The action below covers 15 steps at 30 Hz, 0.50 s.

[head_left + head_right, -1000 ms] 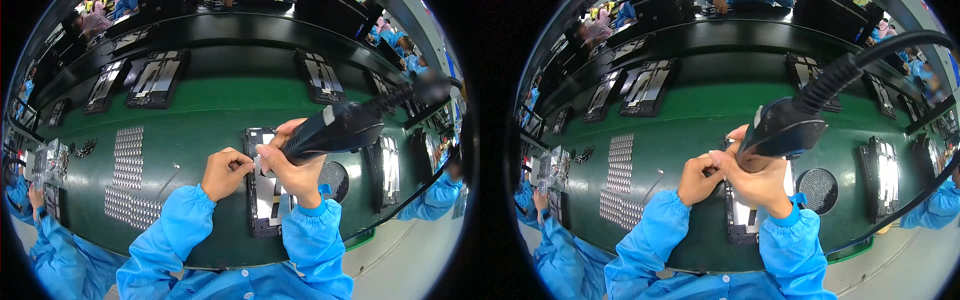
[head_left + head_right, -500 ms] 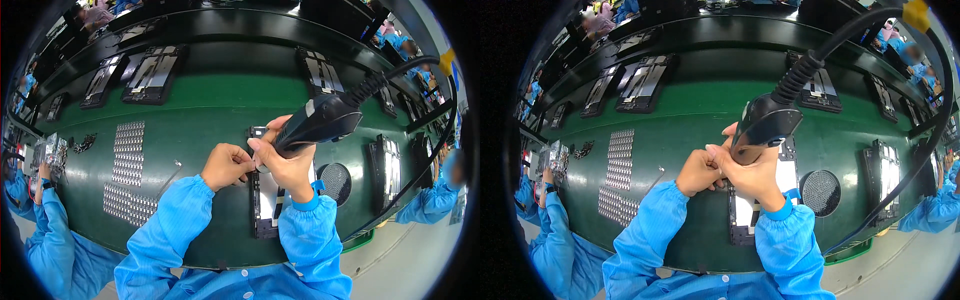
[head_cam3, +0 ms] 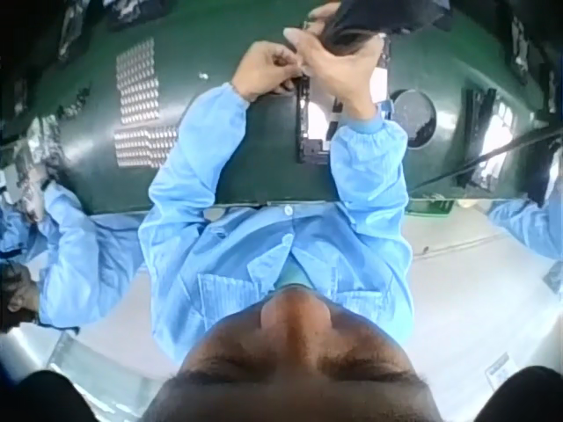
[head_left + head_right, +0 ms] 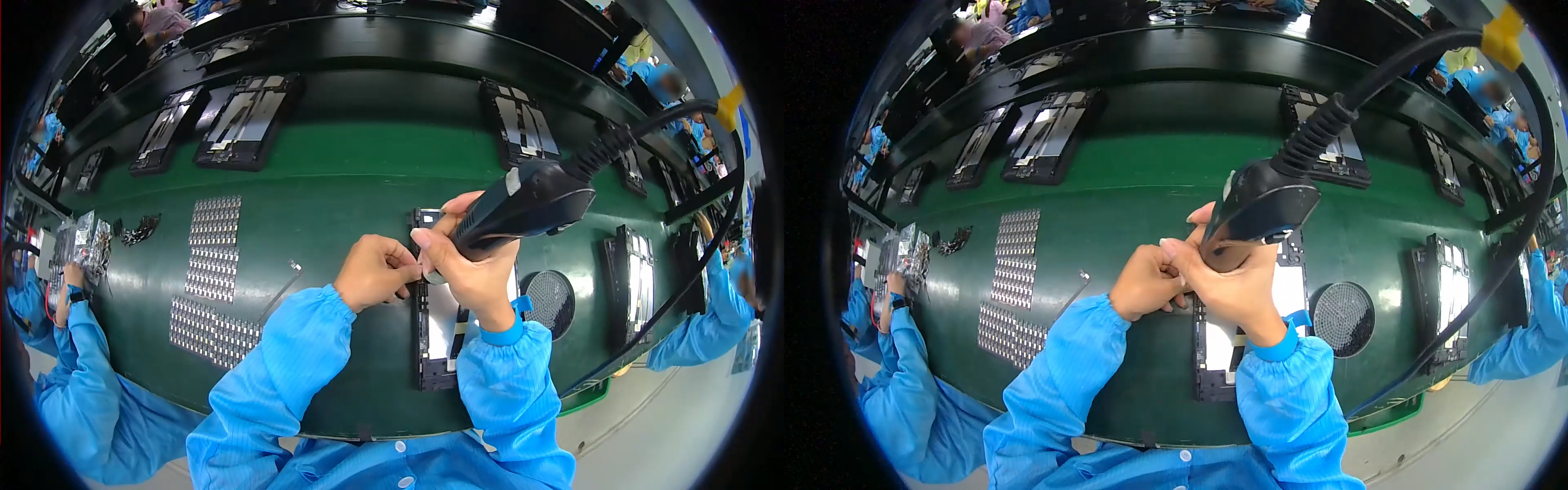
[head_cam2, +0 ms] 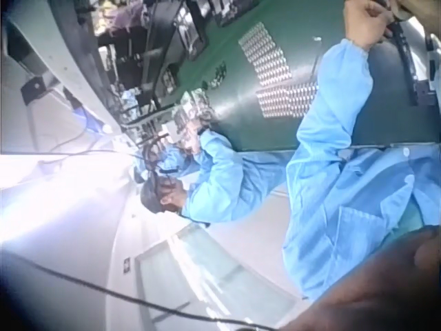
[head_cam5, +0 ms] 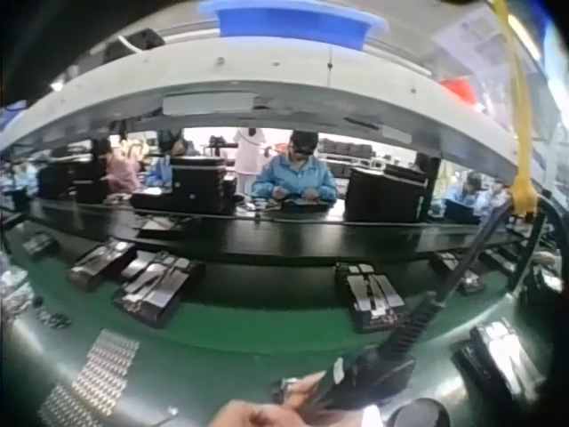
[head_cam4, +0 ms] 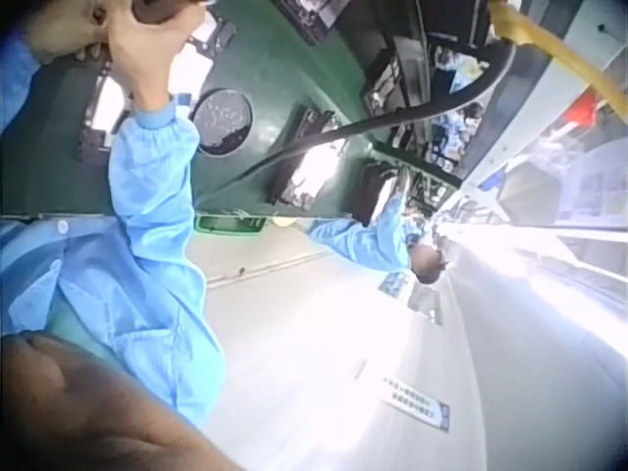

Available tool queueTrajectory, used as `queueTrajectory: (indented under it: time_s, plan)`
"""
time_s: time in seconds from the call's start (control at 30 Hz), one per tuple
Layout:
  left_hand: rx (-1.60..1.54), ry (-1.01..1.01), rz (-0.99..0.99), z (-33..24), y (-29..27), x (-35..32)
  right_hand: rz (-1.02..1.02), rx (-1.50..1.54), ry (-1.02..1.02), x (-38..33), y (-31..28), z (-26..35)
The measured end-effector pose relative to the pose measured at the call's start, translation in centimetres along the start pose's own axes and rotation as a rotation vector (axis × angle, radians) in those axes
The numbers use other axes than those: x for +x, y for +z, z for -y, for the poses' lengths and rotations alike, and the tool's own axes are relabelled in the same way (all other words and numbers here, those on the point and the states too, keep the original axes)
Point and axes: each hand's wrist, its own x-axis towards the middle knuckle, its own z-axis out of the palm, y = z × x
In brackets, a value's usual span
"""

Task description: The recorder is assembling internal components of tablet screens at a factory assembly line using an electric screwdriver.

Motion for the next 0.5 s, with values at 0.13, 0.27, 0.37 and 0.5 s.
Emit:
queueTrajectory:
  time_s: [0.13, 0.27, 0.37, 0.5]
  plan:
    - [-0.016, -0.001, 0.009, 0.5, -0.1, 0.3, -0.003, 0.006, -0.008, -0.1, 0.2, -0.3]
    - [-0.013, 0.021, 0.003, 0.7, -0.1, 0.5, 0.001, 0.017, 0.014, -0.3, 0.5, 0.0]
    - [0.012, 0.033, -0.028, 0.4, -0.4, 0.1, -0.010, -0.022, 0.106, -0.6, 1.5, 0.7]
    - [0.054, 0.091, -0.039, -0.1, 0.1, -0.9, -0.066, 0.009, 0.084, -1.2, 1.9, 0.5]
